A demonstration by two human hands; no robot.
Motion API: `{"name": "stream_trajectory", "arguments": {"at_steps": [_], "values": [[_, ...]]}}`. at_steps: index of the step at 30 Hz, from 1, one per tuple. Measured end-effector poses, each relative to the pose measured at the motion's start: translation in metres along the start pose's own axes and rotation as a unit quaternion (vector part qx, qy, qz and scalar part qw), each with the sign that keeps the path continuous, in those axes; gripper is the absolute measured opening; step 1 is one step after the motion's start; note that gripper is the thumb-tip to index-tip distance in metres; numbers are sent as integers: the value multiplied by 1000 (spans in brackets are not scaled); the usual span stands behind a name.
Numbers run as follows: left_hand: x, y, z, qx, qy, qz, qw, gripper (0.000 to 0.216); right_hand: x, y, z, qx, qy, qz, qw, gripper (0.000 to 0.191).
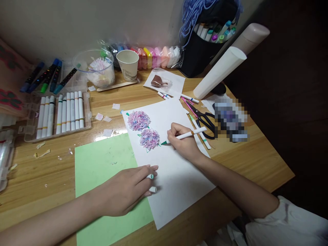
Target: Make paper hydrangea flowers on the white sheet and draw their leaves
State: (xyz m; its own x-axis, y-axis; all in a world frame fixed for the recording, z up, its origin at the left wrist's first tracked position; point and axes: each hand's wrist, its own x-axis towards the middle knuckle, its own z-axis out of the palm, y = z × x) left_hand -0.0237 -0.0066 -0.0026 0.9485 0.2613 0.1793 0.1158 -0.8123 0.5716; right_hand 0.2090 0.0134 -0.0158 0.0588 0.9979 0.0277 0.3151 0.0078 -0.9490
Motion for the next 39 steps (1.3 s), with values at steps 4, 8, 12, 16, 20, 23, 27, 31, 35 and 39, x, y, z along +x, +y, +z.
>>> {"name": "stream_trajectory", "arguments": {"at_steps": [4, 8, 12, 16, 20, 23, 27, 31, 35, 39], "values": [[1, 0, 0, 2, -3, 2, 1000, 14, 0, 1, 0, 4, 1, 7, 1000, 31], [1, -1, 0, 1, -1, 3, 1000, 14, -1, 1, 0, 14, 1, 17, 1000, 31], [1, 0, 0, 0, 1, 2, 1000, 14, -1, 0, 1, 18, -1, 22, 1000, 31], [1, 1, 0, 1, 4, 2, 1000, 13, -2, 0, 1, 20, -2, 15, 1000, 32], [2, 1, 0, 5, 2, 2, 1000, 13, -2, 0, 2, 22, -2, 17, 1000, 32], [2, 1, -1, 3, 3, 3, 1000, 14, -2, -2, 3, 23, -5, 17, 1000, 32], [2, 1, -1, 5, 4, 2, 1000, 15, -2, -3, 3, 32, -7, 25, 999, 32], [1, 1, -1, 3, -2, -4, 1000, 13, -1, -4, 3, 36, -10, 30, 999, 31], [0, 2, -1, -1, 2, -5, 1000, 11, 0, -1, 2, 66, 1, 32, 997, 32], [-1, 2, -1, -6, 3, -8, 1000, 12, 1, 2, -3, 153, 29, 19, 988, 35]]}}
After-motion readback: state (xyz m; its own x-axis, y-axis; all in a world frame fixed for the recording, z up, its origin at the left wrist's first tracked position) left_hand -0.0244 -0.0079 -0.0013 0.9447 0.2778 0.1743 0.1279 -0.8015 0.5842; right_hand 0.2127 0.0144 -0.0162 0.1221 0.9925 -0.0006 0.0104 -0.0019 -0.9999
